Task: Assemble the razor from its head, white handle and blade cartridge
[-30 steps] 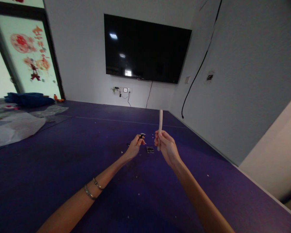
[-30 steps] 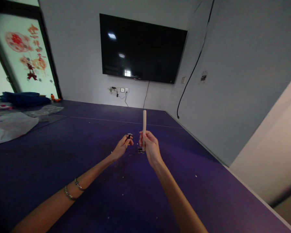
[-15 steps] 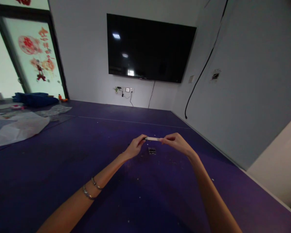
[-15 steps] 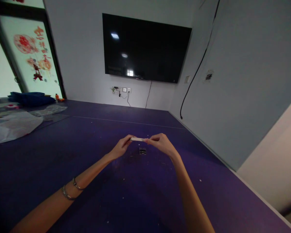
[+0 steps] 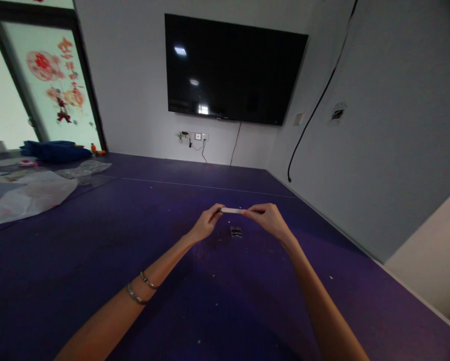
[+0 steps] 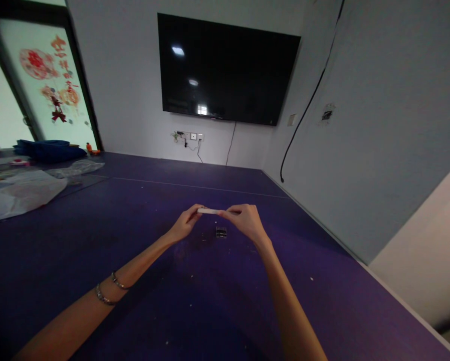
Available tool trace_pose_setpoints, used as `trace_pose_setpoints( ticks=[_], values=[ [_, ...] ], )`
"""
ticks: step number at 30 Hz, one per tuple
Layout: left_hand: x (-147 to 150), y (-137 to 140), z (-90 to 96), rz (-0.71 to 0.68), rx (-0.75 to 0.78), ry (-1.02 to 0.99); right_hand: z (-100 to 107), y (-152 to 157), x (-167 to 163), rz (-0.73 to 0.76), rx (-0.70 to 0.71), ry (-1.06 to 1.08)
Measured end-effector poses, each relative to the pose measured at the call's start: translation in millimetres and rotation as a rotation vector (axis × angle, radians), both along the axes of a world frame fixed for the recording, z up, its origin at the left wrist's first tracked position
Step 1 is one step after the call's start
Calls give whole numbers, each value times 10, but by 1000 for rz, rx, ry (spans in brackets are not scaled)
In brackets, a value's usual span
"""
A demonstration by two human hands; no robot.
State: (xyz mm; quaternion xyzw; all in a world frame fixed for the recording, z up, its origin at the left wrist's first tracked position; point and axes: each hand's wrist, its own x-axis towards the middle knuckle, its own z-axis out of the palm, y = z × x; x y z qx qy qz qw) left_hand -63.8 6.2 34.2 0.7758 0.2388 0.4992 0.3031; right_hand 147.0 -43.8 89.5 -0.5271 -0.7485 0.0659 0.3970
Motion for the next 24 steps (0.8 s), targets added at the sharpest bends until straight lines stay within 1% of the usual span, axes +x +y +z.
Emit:
trace_pose_setpoints(
  ticks=[3,8,10,13,15,18,22,24],
  values=[
    [5,-27,16,-14,-8,15,10,-3,24,-20,7,29],
    [29,-56,24,-41,9,38,53,-47,90,113,-93,7],
    [31,-50,11,-44,19,42,54,-49,112,89,-88,7],
    [27,-41,-6,-21,-5,43,48,-41,130,26,-44,23],
    [22,-44,-3,-26,-20,45,47,-38,129,46,-50,18],
    [20,-63,13,-46,-3,43,50,-35,122,107,-103,4],
    [30,-87,27,-22,38,50,60,-33,140,61,-98,62],
    [40,-97,35,-9,43,41,67,-36,157,96,-124,80]
  ],
)
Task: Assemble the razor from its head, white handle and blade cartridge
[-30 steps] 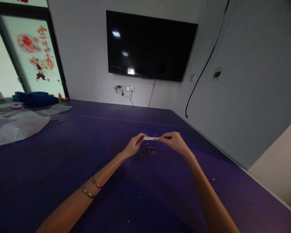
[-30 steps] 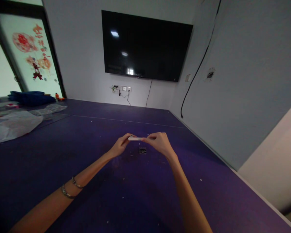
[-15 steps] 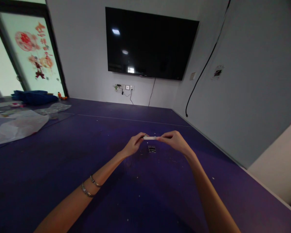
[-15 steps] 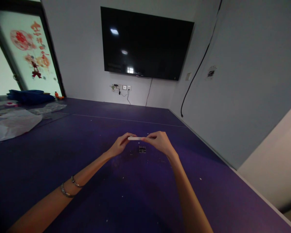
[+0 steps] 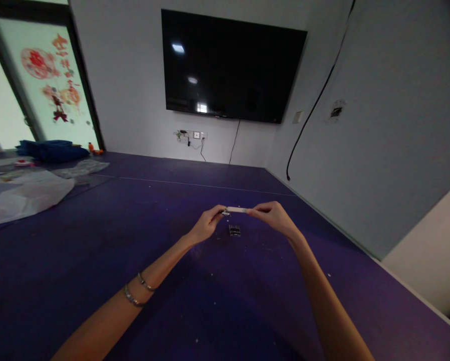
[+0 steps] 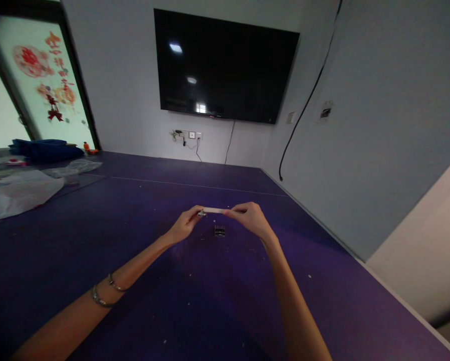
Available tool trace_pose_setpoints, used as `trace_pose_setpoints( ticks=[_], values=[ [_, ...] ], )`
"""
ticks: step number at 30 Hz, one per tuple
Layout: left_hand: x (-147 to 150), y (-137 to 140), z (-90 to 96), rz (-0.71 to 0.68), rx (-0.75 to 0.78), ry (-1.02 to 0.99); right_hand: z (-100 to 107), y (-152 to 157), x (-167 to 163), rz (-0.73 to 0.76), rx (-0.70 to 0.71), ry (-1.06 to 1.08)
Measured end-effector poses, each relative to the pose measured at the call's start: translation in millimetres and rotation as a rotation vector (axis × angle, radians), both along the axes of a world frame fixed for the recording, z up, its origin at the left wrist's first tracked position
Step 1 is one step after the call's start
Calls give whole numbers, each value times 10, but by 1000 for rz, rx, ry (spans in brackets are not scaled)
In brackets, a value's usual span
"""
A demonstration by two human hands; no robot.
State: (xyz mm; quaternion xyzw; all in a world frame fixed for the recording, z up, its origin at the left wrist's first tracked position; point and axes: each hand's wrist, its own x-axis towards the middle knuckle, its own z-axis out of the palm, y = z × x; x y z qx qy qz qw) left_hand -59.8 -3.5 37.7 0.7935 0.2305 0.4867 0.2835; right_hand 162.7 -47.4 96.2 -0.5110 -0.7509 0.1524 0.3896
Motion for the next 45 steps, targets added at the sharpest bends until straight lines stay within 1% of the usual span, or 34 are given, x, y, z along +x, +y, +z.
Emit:
trace_pose_setpoints(
  ticks=[3,8,12,17,19,20,23,25,28,31,35,38,40,43,45],
  values=[
    [15,-16,15,-14,2,-12,1,1,26,92,-63,-6],
    [27,-25,17,15,0,-13,-15,19,65,53,-74,29],
    [29,-47,28,-15,31,22,-16,8,69,107,-103,-5],
    [45,-90,61,-64,26,29,-62,58,100,-14,-28,20],
    [62,-83,48,-95,-45,-2,-89,101,127,-38,-5,37],
    [71,-73,33,-116,-114,-22,-102,122,137,-48,8,50],
    [96,-25,-24,-174,-388,-65,-142,166,141,-73,46,57],
    [102,7,-58,-179,-539,-62,-175,181,116,-77,56,28],
    [96,36,-88,-175,-670,-45,-234,201,55,-78,76,-28],
    [90,37,-99,-189,-724,-18,-290,234,-1,-95,112,-61],
    [98,19,-98,-206,-741,4,-339,262,-37,-143,149,-90],
    [103,12,-93,-203,-759,-9,-359,264,-45,-92,152,-154],
    [104,10,-91,-194,-765,-25,-371,268,-48,-74,153,-153],
    [110,4,-94,-195,-766,-27,-382,283,-42,-149,187,-109],
    [121,-5,-99,-204,-769,-19,-381,290,-25,-167,189,-121]
  ],
)
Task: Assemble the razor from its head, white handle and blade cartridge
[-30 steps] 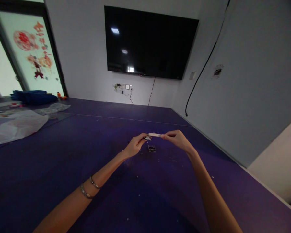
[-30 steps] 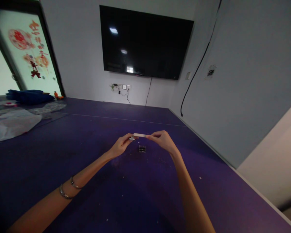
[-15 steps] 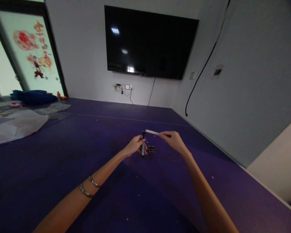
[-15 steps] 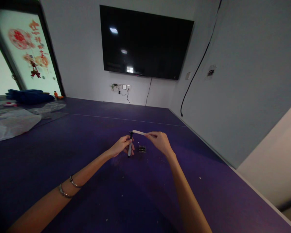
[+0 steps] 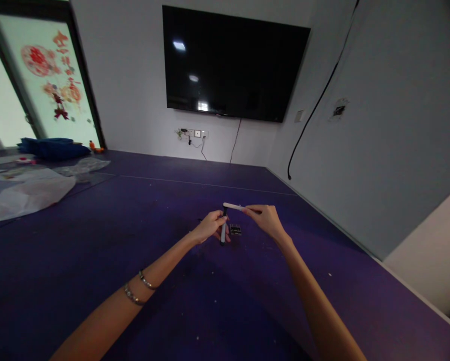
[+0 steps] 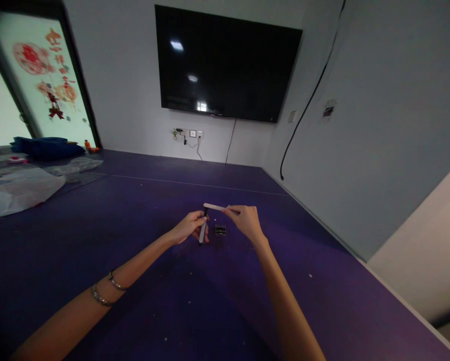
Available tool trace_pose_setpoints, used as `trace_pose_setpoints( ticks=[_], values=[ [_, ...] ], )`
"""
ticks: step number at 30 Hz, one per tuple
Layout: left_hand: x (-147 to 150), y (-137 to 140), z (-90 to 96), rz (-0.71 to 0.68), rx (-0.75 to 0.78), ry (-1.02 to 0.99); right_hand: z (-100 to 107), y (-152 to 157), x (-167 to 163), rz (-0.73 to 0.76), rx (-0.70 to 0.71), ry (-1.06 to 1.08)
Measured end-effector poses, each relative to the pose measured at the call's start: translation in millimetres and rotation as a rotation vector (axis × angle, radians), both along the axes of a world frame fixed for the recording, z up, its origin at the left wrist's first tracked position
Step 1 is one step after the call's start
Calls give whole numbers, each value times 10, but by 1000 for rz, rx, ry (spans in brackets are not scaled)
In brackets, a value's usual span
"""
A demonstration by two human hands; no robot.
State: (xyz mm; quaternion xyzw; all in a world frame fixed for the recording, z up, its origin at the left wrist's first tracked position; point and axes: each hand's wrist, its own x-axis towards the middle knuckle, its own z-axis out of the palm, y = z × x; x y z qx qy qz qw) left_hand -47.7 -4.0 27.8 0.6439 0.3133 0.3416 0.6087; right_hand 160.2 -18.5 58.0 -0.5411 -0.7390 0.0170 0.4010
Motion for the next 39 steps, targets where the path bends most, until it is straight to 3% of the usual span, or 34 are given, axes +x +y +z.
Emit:
trace_pose_setpoints(
  ticks=[12,39],
  values=[
    [39,-57,-2,-5,24,10,23,-9,38,88,-46,-38],
    [18,-20,-46,-9,31,-21,-8,19,168,83,-124,31]
  ],
)
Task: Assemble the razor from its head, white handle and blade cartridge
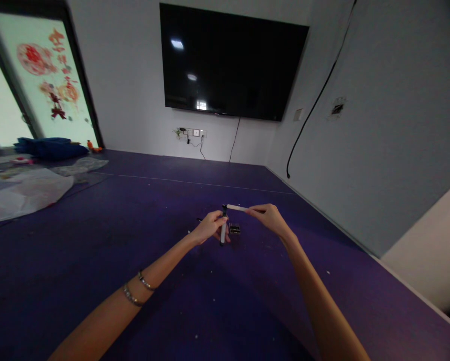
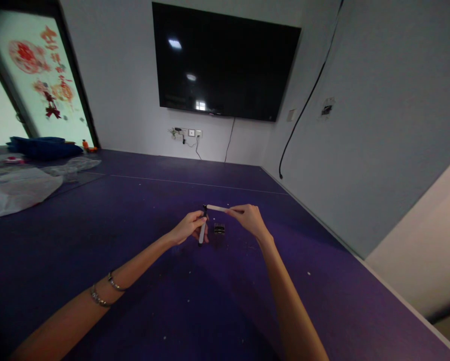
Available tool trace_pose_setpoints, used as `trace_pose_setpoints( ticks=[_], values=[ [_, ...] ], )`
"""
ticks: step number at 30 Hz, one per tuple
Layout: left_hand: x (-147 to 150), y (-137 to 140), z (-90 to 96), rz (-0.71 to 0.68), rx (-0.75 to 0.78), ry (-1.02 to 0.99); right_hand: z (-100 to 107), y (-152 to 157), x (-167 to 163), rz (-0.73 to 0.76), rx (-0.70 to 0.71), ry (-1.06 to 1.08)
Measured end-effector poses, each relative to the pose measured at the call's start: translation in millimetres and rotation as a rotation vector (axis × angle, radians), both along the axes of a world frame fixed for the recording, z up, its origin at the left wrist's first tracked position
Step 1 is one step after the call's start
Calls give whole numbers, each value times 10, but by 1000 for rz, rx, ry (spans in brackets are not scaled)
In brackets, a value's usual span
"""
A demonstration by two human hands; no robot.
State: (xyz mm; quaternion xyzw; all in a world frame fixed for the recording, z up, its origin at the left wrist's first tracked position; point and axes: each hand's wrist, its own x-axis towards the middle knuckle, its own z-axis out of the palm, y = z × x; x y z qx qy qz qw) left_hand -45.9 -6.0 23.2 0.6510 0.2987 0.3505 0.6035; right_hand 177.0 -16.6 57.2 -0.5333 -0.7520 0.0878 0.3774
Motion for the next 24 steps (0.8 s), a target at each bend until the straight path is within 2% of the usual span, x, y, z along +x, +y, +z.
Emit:
trace_pose_setpoints(
  ticks=[5,9,18,21,24],
  values=[
    [-6,12,-11,-8,3,-1,-5,6,4,-9,-5,16],
    [-13,7,-2,2,0,4,38,-28,-5,52,-58,15],
    [-80,53,103,31,23,-27,113,-39,-1,129,-97,292],
    [-97,64,139,32,38,-48,83,6,-50,88,-62,311],
    [-102,58,162,34,50,-66,-7,34,-162,-35,-110,242]
  ],
)
